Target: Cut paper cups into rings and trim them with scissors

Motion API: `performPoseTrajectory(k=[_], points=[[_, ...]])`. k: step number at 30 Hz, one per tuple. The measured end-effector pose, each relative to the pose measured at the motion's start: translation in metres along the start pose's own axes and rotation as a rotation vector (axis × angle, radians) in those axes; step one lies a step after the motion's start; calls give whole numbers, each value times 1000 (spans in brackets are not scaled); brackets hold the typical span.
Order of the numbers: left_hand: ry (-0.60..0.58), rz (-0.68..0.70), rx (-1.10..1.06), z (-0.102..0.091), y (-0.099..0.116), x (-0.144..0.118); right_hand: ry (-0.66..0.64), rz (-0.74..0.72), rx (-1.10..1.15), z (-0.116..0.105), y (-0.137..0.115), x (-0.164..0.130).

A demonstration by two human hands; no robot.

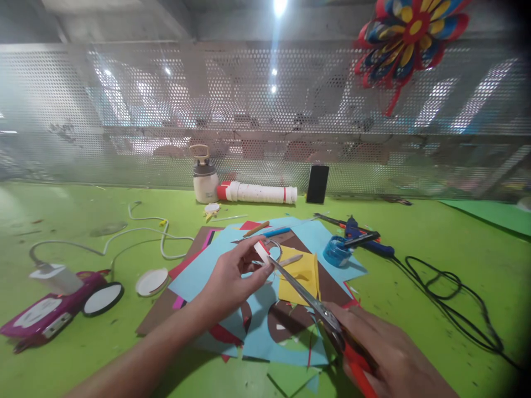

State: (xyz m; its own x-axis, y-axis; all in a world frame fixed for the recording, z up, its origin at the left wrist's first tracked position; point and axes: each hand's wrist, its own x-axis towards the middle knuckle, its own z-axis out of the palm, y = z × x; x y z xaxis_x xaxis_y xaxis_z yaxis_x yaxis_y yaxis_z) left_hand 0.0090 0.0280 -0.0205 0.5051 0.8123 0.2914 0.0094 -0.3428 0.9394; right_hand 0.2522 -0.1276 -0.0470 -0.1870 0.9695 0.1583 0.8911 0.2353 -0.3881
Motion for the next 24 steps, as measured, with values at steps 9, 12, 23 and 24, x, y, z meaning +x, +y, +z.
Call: performPoseTrajectory(k=[9,12,23,24], points=[[-5,32,42,1,3,-1,100,-77,-49,5,4,-6],[5,32,48,1,4,-1,90,-71,-26,5,3,-5],[17,10,-47,4,0,-2,120,-73,-98,6,-2,-3],[15,12,-55,4,0,-2,128,-76,-131,6,-2,-4]])
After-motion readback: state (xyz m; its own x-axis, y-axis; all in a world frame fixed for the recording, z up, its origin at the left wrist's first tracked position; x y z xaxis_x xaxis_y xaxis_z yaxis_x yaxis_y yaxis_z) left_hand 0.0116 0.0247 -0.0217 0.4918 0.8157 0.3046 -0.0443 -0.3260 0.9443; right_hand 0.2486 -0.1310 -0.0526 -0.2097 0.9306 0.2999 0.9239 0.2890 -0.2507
